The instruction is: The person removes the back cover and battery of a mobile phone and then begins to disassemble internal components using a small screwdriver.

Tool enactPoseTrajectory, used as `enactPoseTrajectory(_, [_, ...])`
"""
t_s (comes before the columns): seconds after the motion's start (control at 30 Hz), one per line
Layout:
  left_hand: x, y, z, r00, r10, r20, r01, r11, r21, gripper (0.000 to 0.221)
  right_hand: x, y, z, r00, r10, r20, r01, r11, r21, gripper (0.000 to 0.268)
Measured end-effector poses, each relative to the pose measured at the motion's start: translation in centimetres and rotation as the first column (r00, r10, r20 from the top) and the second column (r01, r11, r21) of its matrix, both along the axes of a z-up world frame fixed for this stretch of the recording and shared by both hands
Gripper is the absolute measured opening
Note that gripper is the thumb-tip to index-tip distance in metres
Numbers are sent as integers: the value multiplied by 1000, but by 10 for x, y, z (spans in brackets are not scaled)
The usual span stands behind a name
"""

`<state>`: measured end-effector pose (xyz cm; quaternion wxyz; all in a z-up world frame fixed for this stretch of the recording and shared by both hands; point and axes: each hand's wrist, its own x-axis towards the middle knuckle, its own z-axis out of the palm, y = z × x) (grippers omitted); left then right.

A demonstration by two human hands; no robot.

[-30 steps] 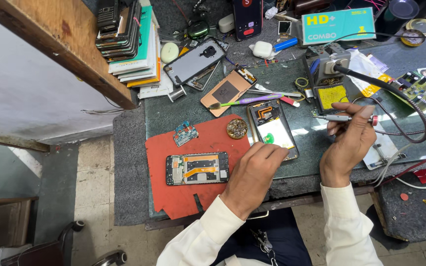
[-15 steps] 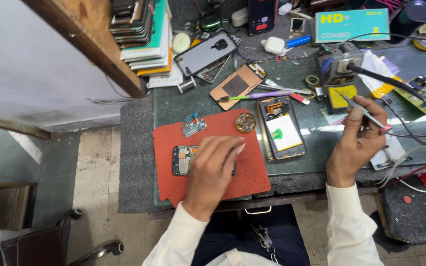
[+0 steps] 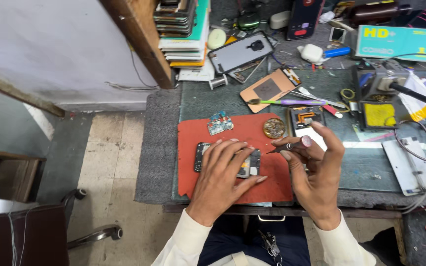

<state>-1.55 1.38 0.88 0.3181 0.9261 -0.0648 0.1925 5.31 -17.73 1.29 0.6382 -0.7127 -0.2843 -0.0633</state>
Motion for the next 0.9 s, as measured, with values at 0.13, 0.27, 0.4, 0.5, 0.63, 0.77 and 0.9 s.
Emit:
enactPoseTrajectory(0.13, [-1,2,-3,1000,-4,16,4,1000,-4,61,2,10,3,990,-39,139,65,979,-191,57])
enactPoseTrajectory(0.27, [-2,2,-4,1000,-3,25,3,1000,1,60,4,16,10,982,-6,189,57,962,-266,54])
enactPoseTrajectory(0.4, [-1,3,-5,999,-9,32,9,1000,-1,60,5,20,8,984,-7,179,55,962,-266,54])
enactPoseTrajectory(0.5, [-2,3,-6,999,-11,38,11,1000,-4,60,4,21,6,985,-10,172,57,961,-269,54])
enactPoseTrajectory(0.63, [-2,4,-6,1000,-15,26,15,1000,-11,61,4,23,9,979,5,206,56,957,-285,55])
enactPoseTrajectory(0.77, [-2,4,-9,1000,-17,24,17,1000,-10,61,5,24,16,933,-3,360,154,907,-392,55])
enactPoseTrajectory(0.9, [-1,5,-10,1000,-16,5,16,1000,-4,60,8,29,18,890,-25,456,254,856,-450,60])
